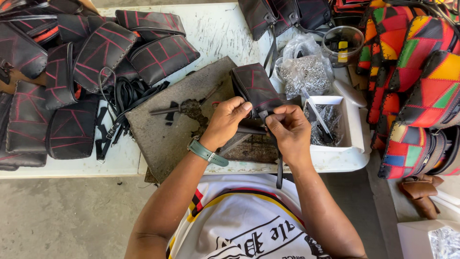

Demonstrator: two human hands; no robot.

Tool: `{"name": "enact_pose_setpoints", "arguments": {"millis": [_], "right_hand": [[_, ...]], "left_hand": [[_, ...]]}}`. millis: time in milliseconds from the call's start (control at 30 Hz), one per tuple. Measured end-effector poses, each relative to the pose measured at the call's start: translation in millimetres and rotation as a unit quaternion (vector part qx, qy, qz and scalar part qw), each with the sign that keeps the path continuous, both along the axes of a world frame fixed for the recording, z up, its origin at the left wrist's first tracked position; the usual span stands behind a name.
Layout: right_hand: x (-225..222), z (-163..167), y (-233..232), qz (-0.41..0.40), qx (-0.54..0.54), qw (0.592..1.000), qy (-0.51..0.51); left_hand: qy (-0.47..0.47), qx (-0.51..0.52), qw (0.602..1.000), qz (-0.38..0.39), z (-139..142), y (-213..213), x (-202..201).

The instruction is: The person picks up small black fabric pouches one at a time, threads and attaches black straps to them, and uses a hammer on a stone slab to set fasteners on the pouches. Finished pouches are placed into a cardboard box on the workbench.

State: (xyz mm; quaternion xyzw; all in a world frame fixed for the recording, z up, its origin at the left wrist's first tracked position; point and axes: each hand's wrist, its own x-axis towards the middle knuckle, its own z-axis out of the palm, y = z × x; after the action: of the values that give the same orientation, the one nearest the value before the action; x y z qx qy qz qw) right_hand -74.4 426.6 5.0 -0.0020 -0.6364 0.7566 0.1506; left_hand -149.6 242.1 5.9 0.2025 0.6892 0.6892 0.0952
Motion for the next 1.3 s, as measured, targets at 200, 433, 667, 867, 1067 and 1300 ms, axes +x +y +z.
{"name": "enact_pose_setpoints", "arguments": {"millis": [200,433,667,867,1067,1300], "right_hand": [[0,-1,-10,-0.043,-0.091,0.995,0.007],[-1,1,-12,-0.045,-0.084,0.995,0.004],[-2,-4,-13,-0.013,-0.037,0.999,-0.026],[2,-9,-10,0.012,-0.083,0.996,-0.021],[3,-10,-4,0.011,-0.116,0.992,-0.044],[4,-10,6,0.024,-0.173,0.984,-0.036]], "left_hand": [[0.038,0.049,0.998,-0.024,-6,9,9],[-0.020,0.123,0.991,-0.040,-1,8,15],[-0.071,0.186,0.980,0.014,-3,20,16],[-0.096,0.126,0.986,-0.044,1,19,9],[-0.089,0.091,0.987,-0.094,-7,8,2],[-0.133,0.176,0.967,-0.130,-21,8,-5]]}}
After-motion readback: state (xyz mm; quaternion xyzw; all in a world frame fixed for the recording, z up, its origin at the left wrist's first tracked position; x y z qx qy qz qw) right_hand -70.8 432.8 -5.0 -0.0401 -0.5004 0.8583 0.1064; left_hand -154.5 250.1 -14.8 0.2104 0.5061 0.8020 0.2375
